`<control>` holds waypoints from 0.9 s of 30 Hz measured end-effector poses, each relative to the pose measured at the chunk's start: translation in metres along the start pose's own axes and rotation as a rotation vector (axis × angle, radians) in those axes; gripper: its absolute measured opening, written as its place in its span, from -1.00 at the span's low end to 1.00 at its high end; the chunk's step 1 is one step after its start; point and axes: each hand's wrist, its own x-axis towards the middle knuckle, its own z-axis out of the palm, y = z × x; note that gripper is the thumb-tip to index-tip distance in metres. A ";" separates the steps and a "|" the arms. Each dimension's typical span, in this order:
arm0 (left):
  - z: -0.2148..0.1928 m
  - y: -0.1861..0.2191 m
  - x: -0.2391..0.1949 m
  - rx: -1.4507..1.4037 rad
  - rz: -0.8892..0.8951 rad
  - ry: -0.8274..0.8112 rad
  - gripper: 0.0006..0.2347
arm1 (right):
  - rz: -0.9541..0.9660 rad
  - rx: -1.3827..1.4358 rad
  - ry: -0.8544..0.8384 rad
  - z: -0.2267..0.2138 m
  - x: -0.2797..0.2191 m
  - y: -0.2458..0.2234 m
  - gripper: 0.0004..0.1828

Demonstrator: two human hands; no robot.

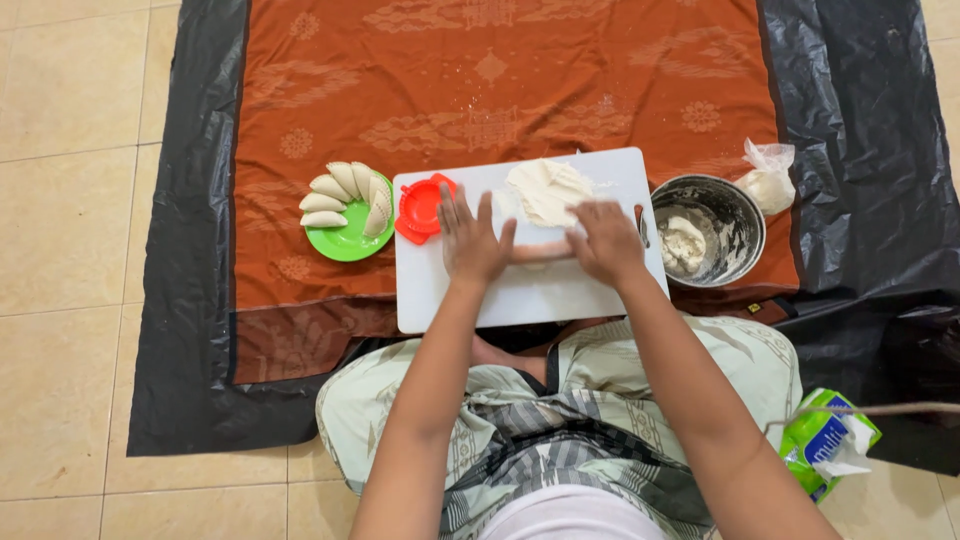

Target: A person is preparing dumplings by rolling out dough with a rolling pin, adding filling, and using a red plastic mold to shape and seal them.

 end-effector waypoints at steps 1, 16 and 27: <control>0.006 -0.002 0.003 0.000 -0.001 -0.007 -0.47 | 0.004 0.003 -0.005 0.003 0.004 -0.001 -0.61; 0.009 0.004 -0.062 0.003 -0.005 0.140 -0.45 | 0.088 -0.155 0.160 0.020 -0.063 -0.036 -0.45; 0.012 -0.004 0.018 -0.036 -0.130 -0.044 -0.38 | 0.367 -0.097 -0.008 0.038 0.033 -0.003 -0.42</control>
